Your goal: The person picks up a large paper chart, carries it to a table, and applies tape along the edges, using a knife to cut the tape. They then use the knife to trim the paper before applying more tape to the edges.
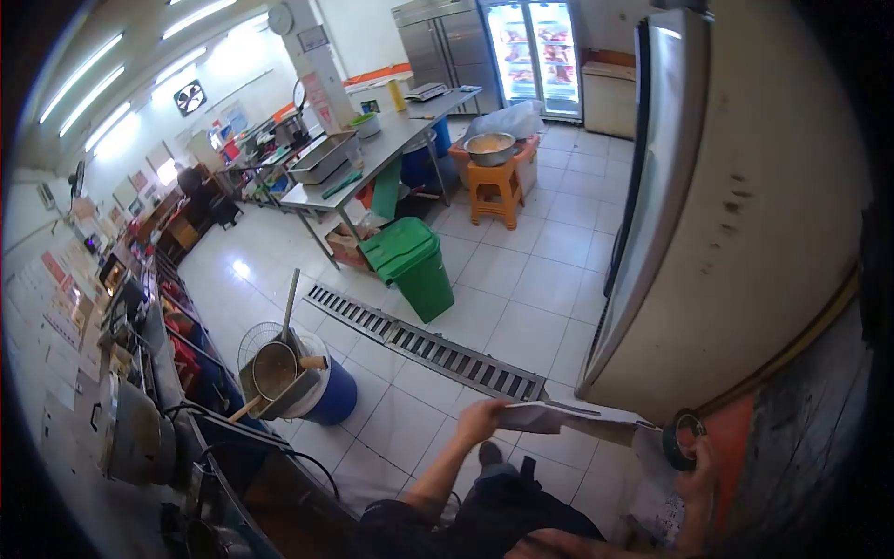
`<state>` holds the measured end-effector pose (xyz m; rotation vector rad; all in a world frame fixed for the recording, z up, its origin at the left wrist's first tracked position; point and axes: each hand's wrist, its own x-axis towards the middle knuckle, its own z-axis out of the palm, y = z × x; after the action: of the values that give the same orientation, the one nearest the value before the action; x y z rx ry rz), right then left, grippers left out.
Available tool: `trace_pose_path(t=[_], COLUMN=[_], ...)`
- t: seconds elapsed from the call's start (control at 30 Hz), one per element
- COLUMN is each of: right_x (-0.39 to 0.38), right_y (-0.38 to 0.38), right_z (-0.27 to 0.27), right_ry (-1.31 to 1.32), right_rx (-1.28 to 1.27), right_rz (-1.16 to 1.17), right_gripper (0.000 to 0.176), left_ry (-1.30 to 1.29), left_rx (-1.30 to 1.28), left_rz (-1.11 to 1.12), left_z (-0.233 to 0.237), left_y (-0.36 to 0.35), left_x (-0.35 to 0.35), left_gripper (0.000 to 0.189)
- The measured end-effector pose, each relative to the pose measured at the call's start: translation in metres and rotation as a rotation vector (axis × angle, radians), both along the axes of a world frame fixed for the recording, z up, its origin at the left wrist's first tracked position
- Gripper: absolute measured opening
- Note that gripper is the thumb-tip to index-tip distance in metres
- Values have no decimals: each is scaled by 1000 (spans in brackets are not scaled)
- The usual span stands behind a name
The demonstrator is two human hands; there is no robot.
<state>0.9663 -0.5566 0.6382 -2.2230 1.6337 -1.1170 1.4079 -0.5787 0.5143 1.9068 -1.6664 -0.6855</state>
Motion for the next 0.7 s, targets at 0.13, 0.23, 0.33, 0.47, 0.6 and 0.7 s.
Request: trace_pose_path(t=[0.13, 0.23, 0.33, 0.47, 0.6, 0.7], right_x=[77, 140, 203, 265, 299, 321], right_y=[-54, -100, -142, -189, -240, -291], right_z=[3, -5, -12, -18, -32, -38], right_ry=[-95, -91, -169, -233, -243, -226], right_rx=[-1, 39, 43, 8, 34, -6], right_rz=[148, 244, 251, 279, 224, 198], right_gripper=[13, 12, 11, 11, 11, 10], left_ry=[-34, 56, 180, 277, 97, 271], left_rx=[-129, -172, -331, -367, -332, -350], left_rz=[87, 167, 365, 570, 651, 644], left_z=[23, 36, 48, 54, 60, 53], left_y=[-17, -29, -42, -59, -95, -145], left_x=[102, 176, 232, 287, 320, 344], left_gripper=[30, 25, 16, 20, 20, 19])
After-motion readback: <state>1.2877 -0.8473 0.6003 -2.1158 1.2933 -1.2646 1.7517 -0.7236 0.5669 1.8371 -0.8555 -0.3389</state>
